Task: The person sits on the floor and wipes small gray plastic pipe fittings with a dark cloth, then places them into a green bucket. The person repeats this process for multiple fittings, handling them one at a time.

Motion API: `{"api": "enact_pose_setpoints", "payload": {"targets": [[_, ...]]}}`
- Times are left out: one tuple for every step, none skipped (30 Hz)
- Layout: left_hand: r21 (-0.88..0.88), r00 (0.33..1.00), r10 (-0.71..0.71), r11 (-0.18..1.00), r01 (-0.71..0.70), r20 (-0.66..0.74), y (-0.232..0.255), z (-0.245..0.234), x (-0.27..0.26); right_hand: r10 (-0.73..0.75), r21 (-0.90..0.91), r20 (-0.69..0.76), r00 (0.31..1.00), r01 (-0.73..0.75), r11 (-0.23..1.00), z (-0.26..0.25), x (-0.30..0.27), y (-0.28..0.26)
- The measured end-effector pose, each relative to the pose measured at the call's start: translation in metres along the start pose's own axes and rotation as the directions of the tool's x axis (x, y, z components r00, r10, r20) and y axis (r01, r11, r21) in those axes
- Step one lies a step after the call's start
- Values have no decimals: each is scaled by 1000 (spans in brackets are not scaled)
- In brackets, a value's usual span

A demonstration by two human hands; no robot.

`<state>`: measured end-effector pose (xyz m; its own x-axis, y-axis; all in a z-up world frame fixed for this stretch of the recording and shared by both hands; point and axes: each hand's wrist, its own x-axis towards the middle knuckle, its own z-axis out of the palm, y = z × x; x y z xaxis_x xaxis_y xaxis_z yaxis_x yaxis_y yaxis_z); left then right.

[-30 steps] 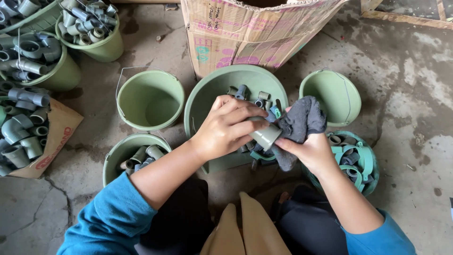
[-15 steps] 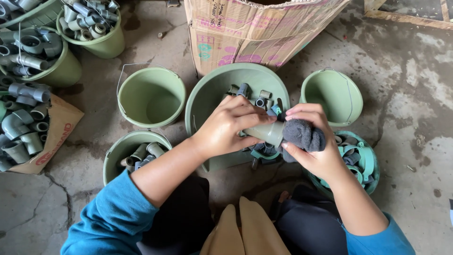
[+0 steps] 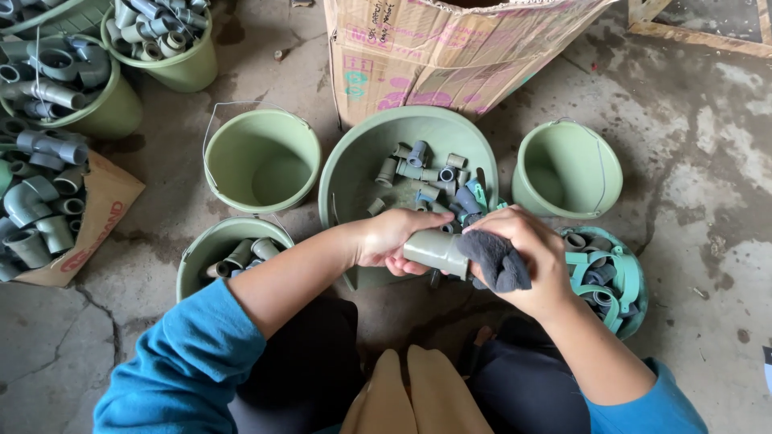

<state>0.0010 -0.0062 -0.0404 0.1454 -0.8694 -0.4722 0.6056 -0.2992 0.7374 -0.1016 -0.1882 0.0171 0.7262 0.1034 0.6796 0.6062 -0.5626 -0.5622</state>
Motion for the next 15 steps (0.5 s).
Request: {"api": "enact_pose_setpoints", "payload": {"targets": [[0,1000,1,1000,-1,0,4,3,-3,-1,0,1,1000,1,1000,-2,-9,10],[147,991,126,982,-117,-55,9,6,-5,165,-69,-3,986,-165,984,-5,-18,20],[298,963,254,929,-218,-86,15,9,-7,326,-138,-22,945,-326,935,-8,-28,29],[300,964,254,928,-219,-82,19,11,-15,326,-141,-25,945,-326,935,-7,-22,30],[556,839,542,710,-433,-38,22,12,-23,558,70,-63,827,-555,829,-4,-17,31],[745,644,760,379,-549,89,25,14,-32,755,280,-44,654,-718,638,-2,-13,31],[744,646,759,381,-549,88,22,12,-27,757,281,-43,652,-719,636,-4,-15,34],[799,618,774,282,-531,138,18,11,-22,679,222,-56,732,-654,723,-6,-18,35],[845,587,787,176,-505,187,15,8,-17,588,159,-57,807,-574,803,-8,-19,39],[846,584,791,175,-503,183,9,8,-10,585,159,-52,809,-572,805,-10,-20,42],[786,682,730,397,-474,42,4,8,-4,436,70,-42,899,-432,899,-11,-21,45],[684,770,633,598,-417,-83,-1,8,2,274,-17,-17,962,-274,962,-12,-22,48],[686,770,633,596,-418,-80,1,8,3,273,-17,-20,962,-273,962,-11,-17,42],[424,920,371,859,-286,-130,2,8,4,104,-48,-3,995,-104,993,-10,-12,37],[117,994,76,991,-66,-83,1,9,5,-64,-75,23,998,66,995,-10,-8,31]]}}
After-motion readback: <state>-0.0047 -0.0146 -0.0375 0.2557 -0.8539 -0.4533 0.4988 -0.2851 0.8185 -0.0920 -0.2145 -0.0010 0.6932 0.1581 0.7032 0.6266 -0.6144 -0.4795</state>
